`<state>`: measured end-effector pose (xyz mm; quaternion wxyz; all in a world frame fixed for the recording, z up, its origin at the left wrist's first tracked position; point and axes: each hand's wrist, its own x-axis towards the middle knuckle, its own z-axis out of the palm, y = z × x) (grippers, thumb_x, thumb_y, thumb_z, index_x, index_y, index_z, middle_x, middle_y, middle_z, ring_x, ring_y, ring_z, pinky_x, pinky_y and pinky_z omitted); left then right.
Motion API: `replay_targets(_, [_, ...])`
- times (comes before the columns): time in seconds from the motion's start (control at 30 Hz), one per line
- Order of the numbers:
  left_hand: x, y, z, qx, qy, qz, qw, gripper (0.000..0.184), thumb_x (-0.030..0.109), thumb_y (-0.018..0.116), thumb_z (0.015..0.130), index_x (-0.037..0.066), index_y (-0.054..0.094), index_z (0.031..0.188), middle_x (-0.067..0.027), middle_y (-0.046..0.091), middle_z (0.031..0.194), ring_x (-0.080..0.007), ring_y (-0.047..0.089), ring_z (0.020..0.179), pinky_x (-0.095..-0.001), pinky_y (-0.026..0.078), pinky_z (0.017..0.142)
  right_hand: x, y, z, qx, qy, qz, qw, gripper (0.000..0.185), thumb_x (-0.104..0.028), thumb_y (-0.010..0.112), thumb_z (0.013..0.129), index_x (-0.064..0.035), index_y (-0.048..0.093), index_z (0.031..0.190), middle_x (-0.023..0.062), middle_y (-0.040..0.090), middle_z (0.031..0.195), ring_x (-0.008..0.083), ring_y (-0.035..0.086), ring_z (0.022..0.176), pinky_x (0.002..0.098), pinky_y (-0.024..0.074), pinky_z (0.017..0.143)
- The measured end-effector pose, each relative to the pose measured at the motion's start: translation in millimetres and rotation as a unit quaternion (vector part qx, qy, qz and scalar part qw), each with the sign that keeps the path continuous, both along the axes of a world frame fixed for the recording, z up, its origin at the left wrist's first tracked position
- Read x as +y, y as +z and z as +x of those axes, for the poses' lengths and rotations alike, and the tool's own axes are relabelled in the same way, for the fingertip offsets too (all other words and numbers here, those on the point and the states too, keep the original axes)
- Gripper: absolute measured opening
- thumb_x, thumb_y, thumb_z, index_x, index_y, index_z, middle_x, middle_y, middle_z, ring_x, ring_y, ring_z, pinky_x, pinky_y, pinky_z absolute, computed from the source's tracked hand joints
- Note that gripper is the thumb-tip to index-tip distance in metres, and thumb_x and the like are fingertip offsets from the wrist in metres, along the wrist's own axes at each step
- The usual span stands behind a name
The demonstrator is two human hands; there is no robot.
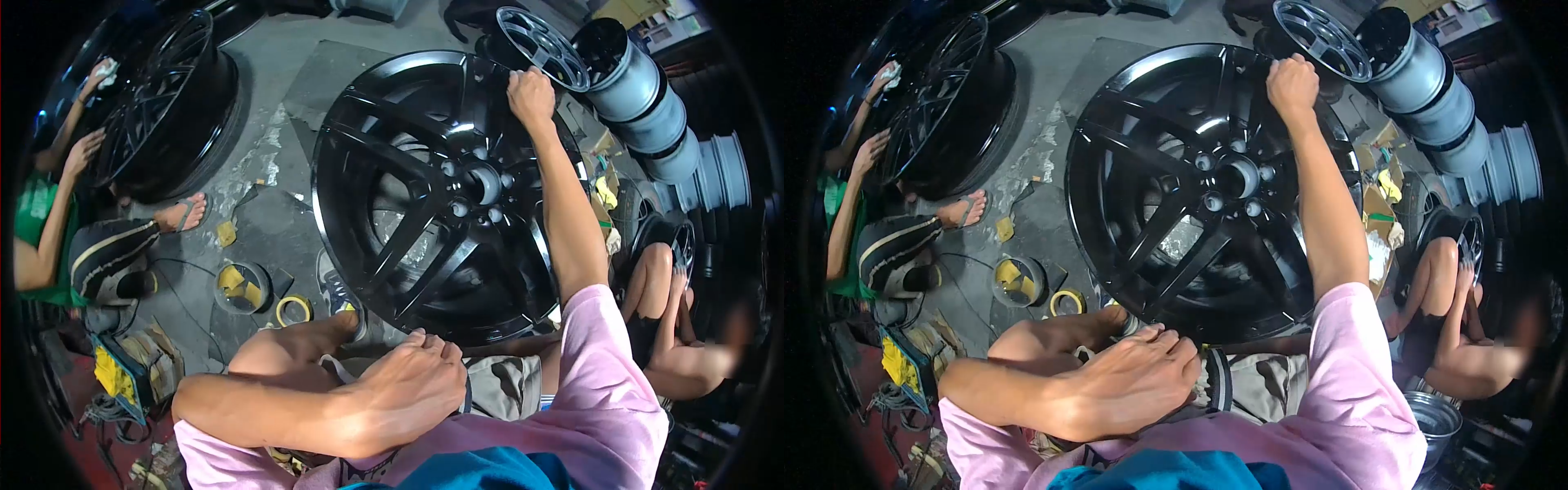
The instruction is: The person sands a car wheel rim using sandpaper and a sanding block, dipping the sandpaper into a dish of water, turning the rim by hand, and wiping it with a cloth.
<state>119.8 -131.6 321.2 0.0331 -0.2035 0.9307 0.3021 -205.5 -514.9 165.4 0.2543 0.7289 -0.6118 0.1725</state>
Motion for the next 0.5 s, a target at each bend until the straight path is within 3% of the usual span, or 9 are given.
replay_targets(0.13, [1, 3, 0, 0.012, 0.000, -0.005, 1.000, 0.025, 0.012, 0.069, 0.082, -0.006, 0.070, 0.100, -0.0167, 0.067, 0.097, -0.0310, 0.069, 0.099, -0.0432, 0.055, 0.100, -10, 4, 75, -0.019, 0.034, 0.027, 0.999, 0.036, -0.032, 0.066, 0.102, -0.0009, 0.081, 0.091, 0.0169, 0.076, 0.112, 0.0381, 0.074, 0.105, 0.0517, 0.0610, 0.089])
replay_targets(0.27, [9, -2, -2, 0.016, -0.004, -0.022, 1.000, 0.025, 0.012, 0.068, 0.082, -0.007, 0.070, 0.099, -0.0176, 0.067, 0.095, -0.0321, 0.069, 0.098, -0.0441, 0.055, 0.100, 13, 1, 146, -0.034, 0.129, -0.006, 0.991, 0.033, -0.031, 0.066, 0.102, -0.0023, 0.081, 0.097, 0.0130, 0.074, 0.113, 0.0352, 0.072, 0.103, 0.0499, 0.0579, 0.086])
replay_targets(0.3, [13, -6, -2, 0.073, 0.025, -0.041, 0.996, 0.024, 0.011, 0.071, 0.079, -0.008, 0.073, 0.093, -0.0209, 0.069, 0.092, -0.0329, 0.070, 0.095, -0.0439, 0.054, 0.093, 21, 0, 160, -0.052, 0.148, -0.004, 0.988, 0.032, -0.031, 0.066, 0.102, -0.0020, 0.080, 0.099, 0.0129, 0.073, 0.111, 0.0342, 0.071, 0.103, 0.0491, 0.0562, 0.086])
replay_targets(0.33, [15, -9, -2, 0.129, 0.054, -0.061, 0.988, 0.024, 0.010, 0.073, 0.075, -0.010, 0.076, 0.088, -0.0242, 0.071, 0.090, -0.0337, 0.072, 0.092, -0.0438, 0.053, 0.087, 29, 1, 170, -0.038, 0.173, 0.005, 0.984, 0.030, -0.031, 0.066, 0.102, -0.0035, 0.080, 0.105, 0.0118, 0.072, 0.111, 0.0331, 0.069, 0.107, 0.0484, 0.0555, 0.088])
replay_targets(0.43, [19, -12, -2, 0.159, 0.077, -0.066, 0.982, 0.025, 0.011, 0.071, 0.077, -0.011, 0.075, 0.088, -0.0260, 0.072, 0.091, -0.0355, 0.072, 0.093, -0.0453, 0.053, 0.087, 42, 1, 180, -0.063, 0.291, 0.031, 0.954, 0.028, -0.032, 0.067, 0.103, -0.0115, 0.081, 0.116, 0.0070, 0.073, 0.117, 0.0306, 0.066, 0.119, 0.0477, 0.0532, 0.093])
replay_targets(0.5, [17, -8, -2, 0.135, 0.061, -0.049, 0.988, 0.025, 0.011, 0.071, 0.077, -0.012, 0.075, 0.089, -0.0263, 0.072, 0.092, -0.0359, 0.072, 0.092, -0.0457, 0.053, 0.087, 40, 11, 169, -0.031, 0.278, 0.008, 0.960, 0.028, -0.031, 0.068, 0.103, -0.0122, 0.081, 0.117, 0.0069, 0.074, 0.119, 0.0304, 0.065, 0.122, 0.0483, 0.0531, 0.094])
